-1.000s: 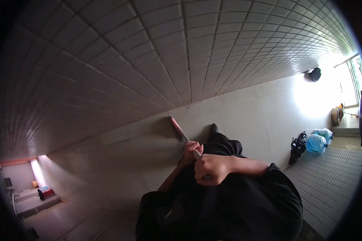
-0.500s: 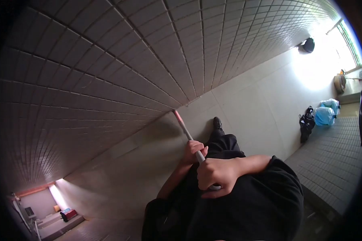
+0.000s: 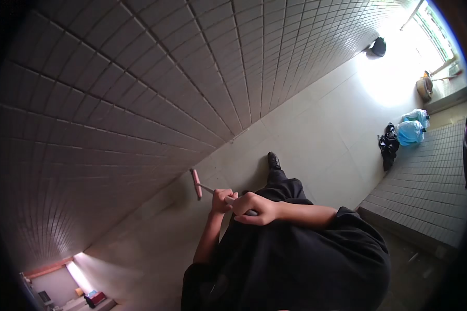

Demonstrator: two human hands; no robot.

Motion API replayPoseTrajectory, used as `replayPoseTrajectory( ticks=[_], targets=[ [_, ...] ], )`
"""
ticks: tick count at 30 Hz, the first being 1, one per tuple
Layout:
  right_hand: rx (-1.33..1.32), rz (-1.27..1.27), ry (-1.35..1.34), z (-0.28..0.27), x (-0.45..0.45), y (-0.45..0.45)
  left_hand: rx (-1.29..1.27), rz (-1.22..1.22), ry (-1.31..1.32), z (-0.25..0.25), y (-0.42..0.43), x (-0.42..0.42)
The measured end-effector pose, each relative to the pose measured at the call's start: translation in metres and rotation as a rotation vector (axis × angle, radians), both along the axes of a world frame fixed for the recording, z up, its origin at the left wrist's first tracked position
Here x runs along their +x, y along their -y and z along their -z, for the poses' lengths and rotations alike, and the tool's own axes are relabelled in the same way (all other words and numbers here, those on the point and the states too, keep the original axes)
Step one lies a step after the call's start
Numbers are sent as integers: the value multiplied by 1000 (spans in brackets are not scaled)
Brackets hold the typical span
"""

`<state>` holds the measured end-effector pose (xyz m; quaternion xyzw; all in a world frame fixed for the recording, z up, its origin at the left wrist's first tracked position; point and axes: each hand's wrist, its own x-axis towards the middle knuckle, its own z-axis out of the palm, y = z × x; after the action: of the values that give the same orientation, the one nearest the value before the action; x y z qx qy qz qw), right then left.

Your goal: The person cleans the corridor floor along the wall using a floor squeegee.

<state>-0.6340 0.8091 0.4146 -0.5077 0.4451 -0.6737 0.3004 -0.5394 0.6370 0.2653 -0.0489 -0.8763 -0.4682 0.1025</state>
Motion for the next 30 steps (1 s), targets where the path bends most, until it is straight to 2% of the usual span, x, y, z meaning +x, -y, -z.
replayPoseTrajectory(
  ticks=[9,16,20,25,28,30],
  targets=[
    [54,29,-27,4,-11,-6,-23,45,-48,-2,-9,-30],
    [30,131,-46,5,-37,-6,80,-47,-185,10,-27,-65],
    [55,137,-1,15,-71,-18,127,87,27,22,-29,-95],
    [151,166,-26,15,-107,-35,142,122,83,27,-43,-131],
    [167,192,-58,14,-127,-44,23,102,25,25,-54,-152],
    [158,205,-14,11,-142,-53,46,118,30,22,-62,-168]
  ],
)
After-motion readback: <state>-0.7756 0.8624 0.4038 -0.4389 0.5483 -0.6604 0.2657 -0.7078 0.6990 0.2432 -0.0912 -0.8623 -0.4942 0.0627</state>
